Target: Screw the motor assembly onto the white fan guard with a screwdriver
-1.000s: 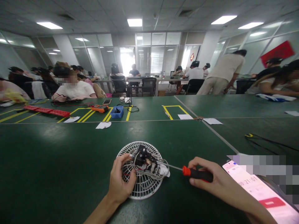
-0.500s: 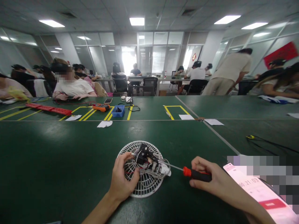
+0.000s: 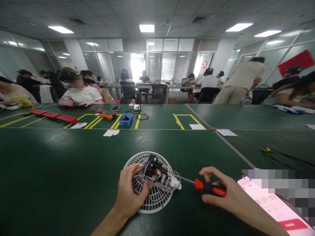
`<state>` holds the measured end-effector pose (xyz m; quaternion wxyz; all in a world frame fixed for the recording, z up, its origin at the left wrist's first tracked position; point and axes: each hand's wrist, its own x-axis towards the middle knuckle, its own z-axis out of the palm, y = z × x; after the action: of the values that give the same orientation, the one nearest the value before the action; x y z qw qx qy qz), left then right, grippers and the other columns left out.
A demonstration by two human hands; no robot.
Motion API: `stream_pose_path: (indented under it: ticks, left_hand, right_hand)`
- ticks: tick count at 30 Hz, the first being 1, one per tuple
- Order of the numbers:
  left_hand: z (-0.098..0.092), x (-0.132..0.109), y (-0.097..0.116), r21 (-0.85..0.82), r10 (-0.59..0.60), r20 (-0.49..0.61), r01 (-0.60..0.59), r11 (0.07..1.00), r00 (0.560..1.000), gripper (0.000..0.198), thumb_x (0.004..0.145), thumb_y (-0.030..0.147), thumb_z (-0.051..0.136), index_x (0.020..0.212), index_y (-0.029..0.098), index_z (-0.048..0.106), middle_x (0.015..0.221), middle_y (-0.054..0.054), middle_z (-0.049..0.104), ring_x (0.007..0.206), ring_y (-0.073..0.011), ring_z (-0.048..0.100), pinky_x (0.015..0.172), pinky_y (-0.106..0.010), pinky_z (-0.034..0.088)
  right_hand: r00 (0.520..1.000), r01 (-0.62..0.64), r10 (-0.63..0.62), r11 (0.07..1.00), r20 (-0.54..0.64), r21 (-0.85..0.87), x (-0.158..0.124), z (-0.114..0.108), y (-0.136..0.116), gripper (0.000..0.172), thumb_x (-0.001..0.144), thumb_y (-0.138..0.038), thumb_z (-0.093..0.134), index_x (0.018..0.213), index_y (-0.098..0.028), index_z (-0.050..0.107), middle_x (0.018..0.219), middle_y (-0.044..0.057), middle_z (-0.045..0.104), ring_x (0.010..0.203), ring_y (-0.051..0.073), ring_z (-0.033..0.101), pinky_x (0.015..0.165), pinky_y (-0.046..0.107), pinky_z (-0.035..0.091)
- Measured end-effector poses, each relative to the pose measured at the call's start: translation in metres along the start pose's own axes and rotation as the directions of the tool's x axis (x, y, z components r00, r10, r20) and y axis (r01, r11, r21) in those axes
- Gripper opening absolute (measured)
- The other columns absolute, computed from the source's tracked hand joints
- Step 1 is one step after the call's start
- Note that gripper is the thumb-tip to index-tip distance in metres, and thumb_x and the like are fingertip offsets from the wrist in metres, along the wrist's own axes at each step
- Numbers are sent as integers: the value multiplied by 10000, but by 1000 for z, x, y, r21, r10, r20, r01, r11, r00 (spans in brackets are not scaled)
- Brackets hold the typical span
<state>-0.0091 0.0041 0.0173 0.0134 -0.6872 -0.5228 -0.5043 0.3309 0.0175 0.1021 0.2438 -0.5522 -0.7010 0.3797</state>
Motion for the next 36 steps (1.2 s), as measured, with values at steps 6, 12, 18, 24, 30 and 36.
stream_pose_path:
  ticks: [6, 12, 18, 24, 30, 36]
  left_hand:
    - [1, 0, -1, 5, 6, -11, -6, 1000, 1000, 479, 848, 251, 671, 1302, 206, 524, 1157, -113, 670, 1065, -281, 667, 917, -465, 587]
    - [2, 0, -1, -13, -5, 4, 5, 1000, 1000, 476, 867, 253, 664, 1316, 201, 515, 1160, -113, 666, 1068, -273, 674, 930, -460, 582]
    - [3, -1, -2, -16, -7, 11, 7, 1000, 1000, 460, 872, 264, 661, 1307, 205, 525, 1180, -120, 664, 1094, -282, 673, 944, -472, 585]
    - [2, -1, -3, -23, -22, 20, 22, 999, 1000, 467, 869, 276, 659, 1310, 198, 529, 1189, -127, 669, 1066, -286, 703, 945, -481, 594]
    - [2, -1, -5, -48, -32, 38, 34, 998, 999, 469, 869, 272, 667, 1313, 204, 531, 1166, -118, 686, 1052, -279, 714, 937, -472, 604]
    - [1, 1, -7, -70, -23, 34, 25, 997, 999, 441, 877, 252, 663, 1299, 214, 543, 1144, -102, 699, 1040, -268, 720, 941, -466, 605]
  right_hand:
    - [997, -38, 39, 999, 68, -9, -2, 0, -1, 235, 826, -368, 768, 895, -252, 574, 792, -26, 673, 660, 173, 640, 557, 249, 487]
    - [990, 21, -15, 999, 139, -40, -1, -4, -9, 366, 976, -555, 567, 945, -239, 748, 868, 37, 735, 805, 226, 683, 709, 310, 533]
    - [996, 29, -27, 999, 79, -16, -1, 0, -2, 283, 809, -382, 803, 1042, -270, 688, 1018, 11, 743, 937, 241, 693, 805, 321, 542]
    - [998, 36, -32, 997, 60, -67, -4, -4, -5, 178, 888, -430, 722, 940, -260, 709, 899, 3, 742, 835, 236, 687, 749, 325, 518]
    - [990, 29, -17, 996, 141, -82, -6, -4, -12, 421, 1003, -573, 514, 875, -250, 752, 807, 18, 730, 777, 230, 672, 706, 322, 488]
    - [998, 39, -35, 995, 45, -90, -3, 2, -3, 293, 828, -441, 774, 1026, -261, 656, 1000, 18, 740, 875, 237, 675, 772, 331, 517]
